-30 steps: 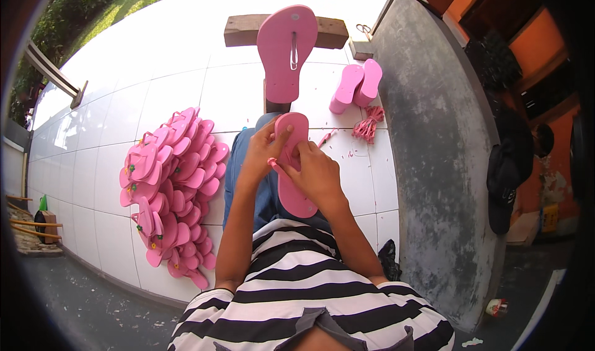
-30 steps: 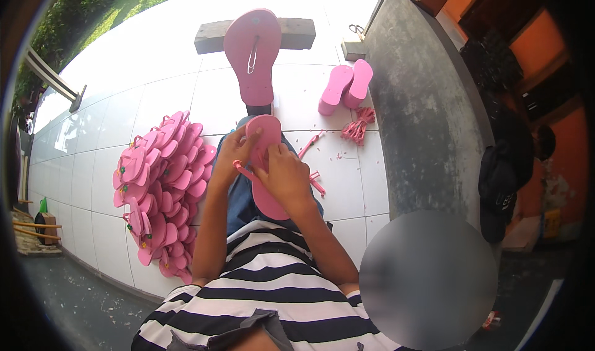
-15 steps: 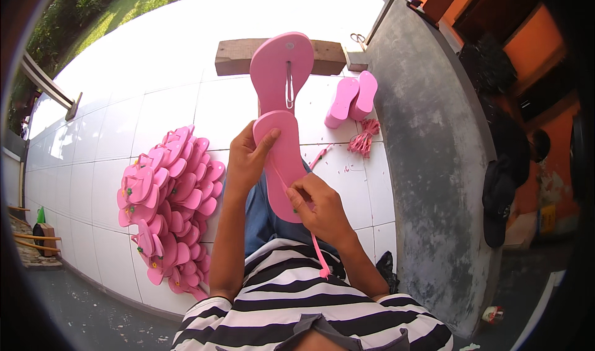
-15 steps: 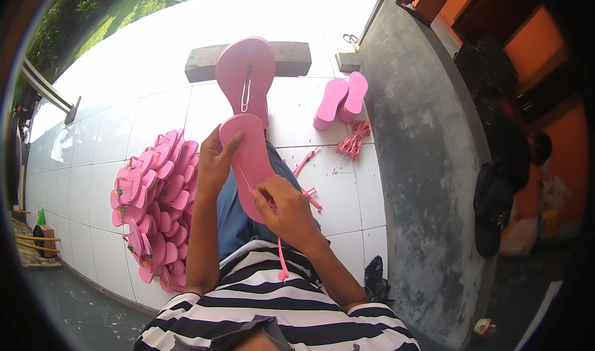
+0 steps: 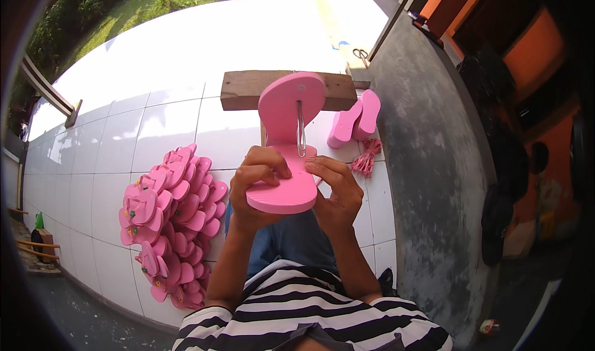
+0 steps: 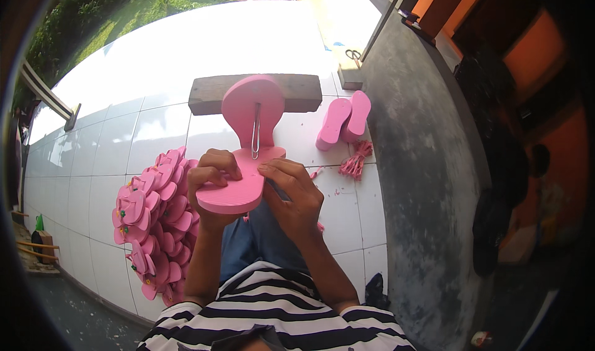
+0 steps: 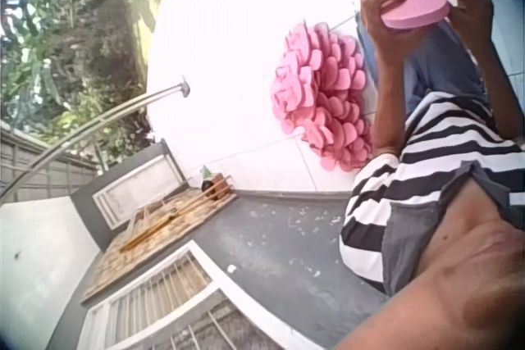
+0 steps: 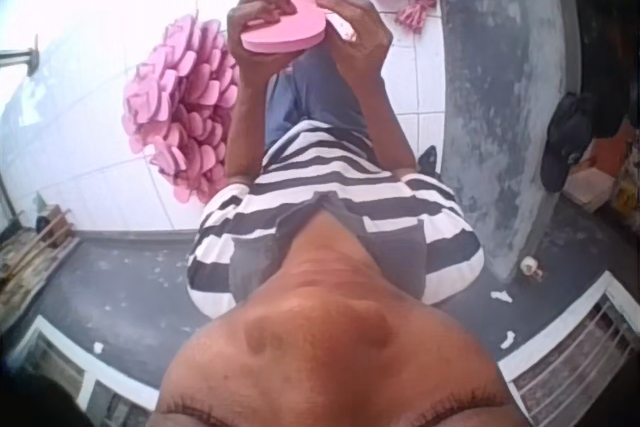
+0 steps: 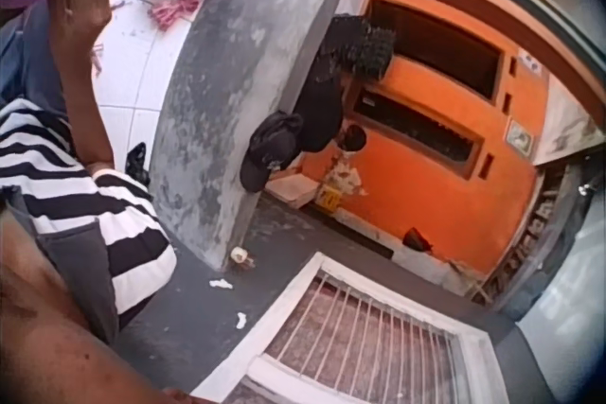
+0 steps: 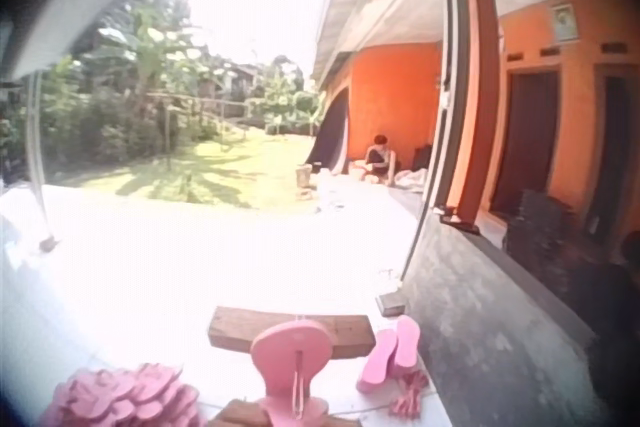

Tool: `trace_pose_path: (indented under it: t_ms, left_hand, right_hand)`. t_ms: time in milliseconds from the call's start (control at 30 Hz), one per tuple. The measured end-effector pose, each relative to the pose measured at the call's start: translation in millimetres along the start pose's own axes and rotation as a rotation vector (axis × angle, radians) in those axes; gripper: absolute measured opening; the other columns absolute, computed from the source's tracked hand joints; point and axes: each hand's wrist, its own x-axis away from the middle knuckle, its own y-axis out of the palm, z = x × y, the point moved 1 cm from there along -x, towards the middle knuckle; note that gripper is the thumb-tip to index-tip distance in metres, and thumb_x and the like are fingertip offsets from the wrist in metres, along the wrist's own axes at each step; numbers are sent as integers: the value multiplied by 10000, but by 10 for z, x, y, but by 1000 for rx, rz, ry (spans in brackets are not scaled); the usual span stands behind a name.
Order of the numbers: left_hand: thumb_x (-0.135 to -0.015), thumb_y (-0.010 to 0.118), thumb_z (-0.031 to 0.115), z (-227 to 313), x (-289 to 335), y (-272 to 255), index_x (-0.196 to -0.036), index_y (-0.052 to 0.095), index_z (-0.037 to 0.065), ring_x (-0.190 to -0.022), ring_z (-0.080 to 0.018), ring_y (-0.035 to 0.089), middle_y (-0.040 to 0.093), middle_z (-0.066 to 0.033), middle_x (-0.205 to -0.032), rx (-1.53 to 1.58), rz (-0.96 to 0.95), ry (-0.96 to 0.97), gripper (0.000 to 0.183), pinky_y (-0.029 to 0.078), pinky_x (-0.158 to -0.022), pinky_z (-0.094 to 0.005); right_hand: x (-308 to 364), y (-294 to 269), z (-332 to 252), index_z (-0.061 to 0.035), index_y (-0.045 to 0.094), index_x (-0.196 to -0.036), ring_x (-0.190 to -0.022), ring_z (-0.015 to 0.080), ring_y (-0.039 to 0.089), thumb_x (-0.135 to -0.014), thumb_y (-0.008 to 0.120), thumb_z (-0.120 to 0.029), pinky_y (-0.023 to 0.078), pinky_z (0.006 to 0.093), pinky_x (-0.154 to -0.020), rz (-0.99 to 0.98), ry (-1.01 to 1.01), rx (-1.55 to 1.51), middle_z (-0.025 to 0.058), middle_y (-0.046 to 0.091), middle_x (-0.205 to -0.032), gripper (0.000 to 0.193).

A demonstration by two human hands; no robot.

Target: The person attaches pink straps to pink flip-flop soles. They pick up each sole, place it over a metal pulling tool mounted on a wooden block, and pull the plastic straps through the holes by hand.

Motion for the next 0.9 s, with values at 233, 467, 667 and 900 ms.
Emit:
trace_pose_path:
  t_ms: [233,467,667,900]
  left_hand:
    - [-695,892,94,-135,-90,41,-1023,449,71,-830,-179,577,580,-135,-968,37,97,-77,551,490,-748,-286]
    - [-799,805,9,217,-299,188,-1118,451,14,-932,-138,630,603,-122,-1025,56,236,-598,476,532,-780,-263]
    - [-803,801,54,276,-401,215,-1150,467,10,-1033,-157,603,541,-138,-1180,-185,163,-555,484,529,-816,-272]
    - [-793,807,132,-39,-658,298,-1224,474,14,-1254,-290,449,222,-190,-1525,-566,149,-439,557,395,-1028,-413]
  right_hand:
    - [-77,120,131,-30,673,-971,-984,246,695,-762,787,39,558,343,-858,97,112,-178,129,693,-1049,248]
    - [-86,33,-13,-16,685,-950,-952,208,679,-779,788,38,543,320,-835,101,327,-309,122,683,-1008,207]
    - [-161,4,-56,-9,700,-930,-918,189,663,-772,794,39,527,292,-823,88,446,-446,112,678,-980,189]
    - [-441,217,208,23,682,-872,-813,171,663,-832,747,-15,553,304,-727,106,470,-215,100,660,-894,86]
